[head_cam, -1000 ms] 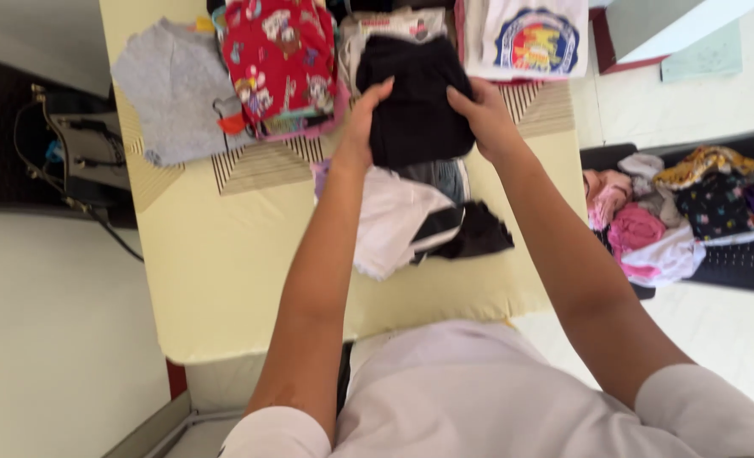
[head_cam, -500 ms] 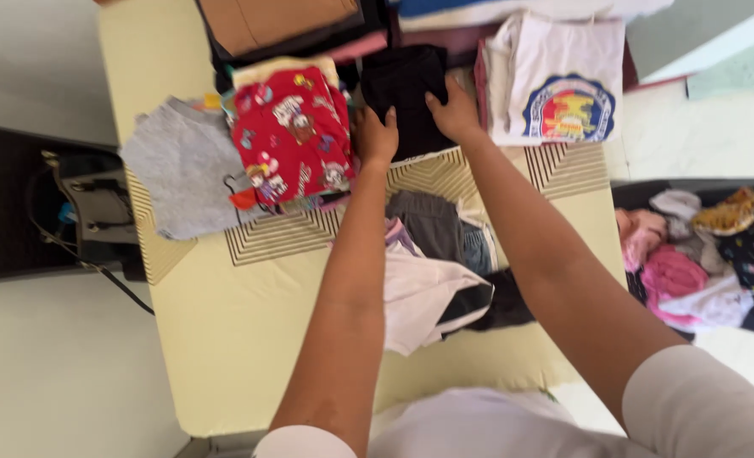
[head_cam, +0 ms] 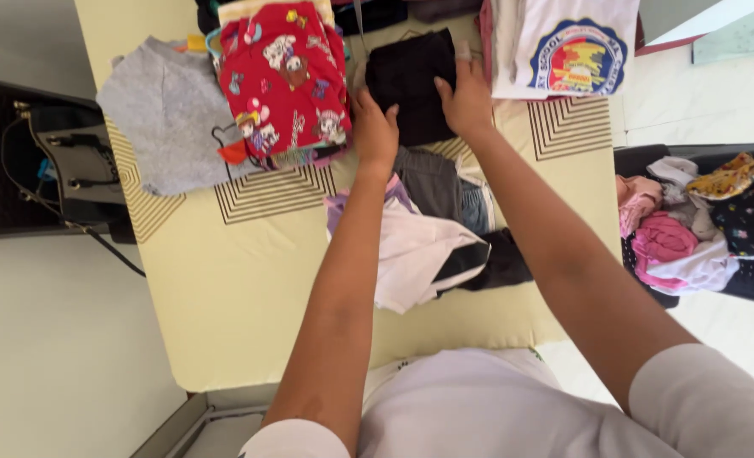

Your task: The recorder picks up various items of clothing from a chair and folds them on a table.

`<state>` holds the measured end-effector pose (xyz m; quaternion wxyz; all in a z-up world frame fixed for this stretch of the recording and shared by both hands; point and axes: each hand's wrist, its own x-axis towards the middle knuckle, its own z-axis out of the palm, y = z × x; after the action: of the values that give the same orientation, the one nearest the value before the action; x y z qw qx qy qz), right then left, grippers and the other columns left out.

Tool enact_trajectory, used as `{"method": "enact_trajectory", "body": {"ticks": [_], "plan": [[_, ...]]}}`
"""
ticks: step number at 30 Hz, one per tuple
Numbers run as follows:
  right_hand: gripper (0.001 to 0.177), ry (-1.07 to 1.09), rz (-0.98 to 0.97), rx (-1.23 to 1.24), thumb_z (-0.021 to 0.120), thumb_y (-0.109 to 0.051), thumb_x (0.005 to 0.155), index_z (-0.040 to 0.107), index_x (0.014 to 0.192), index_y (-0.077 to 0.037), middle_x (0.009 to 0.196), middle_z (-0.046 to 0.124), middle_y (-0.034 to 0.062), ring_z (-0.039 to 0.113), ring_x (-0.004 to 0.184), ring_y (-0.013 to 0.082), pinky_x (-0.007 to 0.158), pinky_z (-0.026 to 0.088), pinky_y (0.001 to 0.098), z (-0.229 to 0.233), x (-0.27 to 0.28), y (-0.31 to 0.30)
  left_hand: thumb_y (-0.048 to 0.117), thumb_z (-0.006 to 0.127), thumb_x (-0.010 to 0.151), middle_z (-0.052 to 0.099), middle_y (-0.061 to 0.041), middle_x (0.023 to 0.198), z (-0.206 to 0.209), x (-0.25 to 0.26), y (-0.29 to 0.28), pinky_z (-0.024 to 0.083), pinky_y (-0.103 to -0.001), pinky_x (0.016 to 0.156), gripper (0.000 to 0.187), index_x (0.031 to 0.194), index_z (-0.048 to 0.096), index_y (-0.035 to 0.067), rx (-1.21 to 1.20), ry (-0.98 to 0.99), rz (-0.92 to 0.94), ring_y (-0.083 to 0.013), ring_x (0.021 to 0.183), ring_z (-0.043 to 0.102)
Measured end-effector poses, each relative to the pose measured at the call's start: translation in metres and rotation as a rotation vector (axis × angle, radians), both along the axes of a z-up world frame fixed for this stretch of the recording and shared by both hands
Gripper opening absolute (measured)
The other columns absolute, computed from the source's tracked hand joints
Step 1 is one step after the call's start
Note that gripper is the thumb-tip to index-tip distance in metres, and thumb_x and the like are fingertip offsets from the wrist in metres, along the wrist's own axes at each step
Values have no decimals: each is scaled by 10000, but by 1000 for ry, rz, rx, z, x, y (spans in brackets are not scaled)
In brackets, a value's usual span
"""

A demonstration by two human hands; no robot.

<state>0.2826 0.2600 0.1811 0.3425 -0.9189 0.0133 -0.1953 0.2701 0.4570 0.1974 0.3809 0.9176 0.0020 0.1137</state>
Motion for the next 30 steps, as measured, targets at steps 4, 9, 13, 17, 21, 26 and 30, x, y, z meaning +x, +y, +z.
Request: {"method": "enact_trajectory", "body": {"ticks": [4,9,13,17,21,26,30], "plan": [[356,-93,79,28,760,-99,924,635,1253,-51,1231,601,214,627,1075,399,886,530,440,68,-24,-8,81,687,910,568,-225,1250,64,-38,15,502,-468,943,383,1235,519,-32,-143,-190,-52,-446,1160,561],[205,328,338,343,724,-107,1004,717,1208,-120,1203,718,101,692,1086,243,933,552,335,96,-139,-2,41,664,955,617,-137,1113,101,-150,67,523,-417,885,165,1113,618,52,-196,-54,-143,-318,1041,633],[298,351,726,241,759,-82,906,736,1201,-120,1394,652,67,619,1317,260,1118,510,392,112,-238,33,-5,658,920,603,-113,1135,93,-225,91,488,-438,948,161,1065,619,53,-102,-162,-112,-321,1110,573],[576,222,809,44,860,-193,748,672,1284,-97,1525,495,175,438,1417,404,1125,397,474,112,-266,57,-19,632,925,603,-103,1175,76,-261,108,505,-418,933,182,1085,641,67,-160,-50,-35,-309,1117,578],[722,221,545,14,862,-244,836,530,1459,-93,1471,502,194,463,1361,404,1125,402,480,81,-254,54,-39,658,853,551,-130,1297,59,-272,124,493,-406,1038,422,1261,596,49,-175,-31,-98,-334,1213,557],[670,471,409,38,846,-240,879,533,1462,-135,1335,570,151,538,1267,375,1084,443,449,63,-231,20,-38,727,685,476,-155,1405,80,-280,137,424,-467,1091,630,1293,615,88,-25,68,-250,-384,1337,435],[587,420,628,59,659,30,779,618,1338,-146,1331,592,134,577,1285,332,1119,488,401,88,-245,-8,83,831,637,418,-149,1490,63,-293,118,274,-570,1166,708,1315,632,133,236,-4,-537,-366,1443,335]]}}
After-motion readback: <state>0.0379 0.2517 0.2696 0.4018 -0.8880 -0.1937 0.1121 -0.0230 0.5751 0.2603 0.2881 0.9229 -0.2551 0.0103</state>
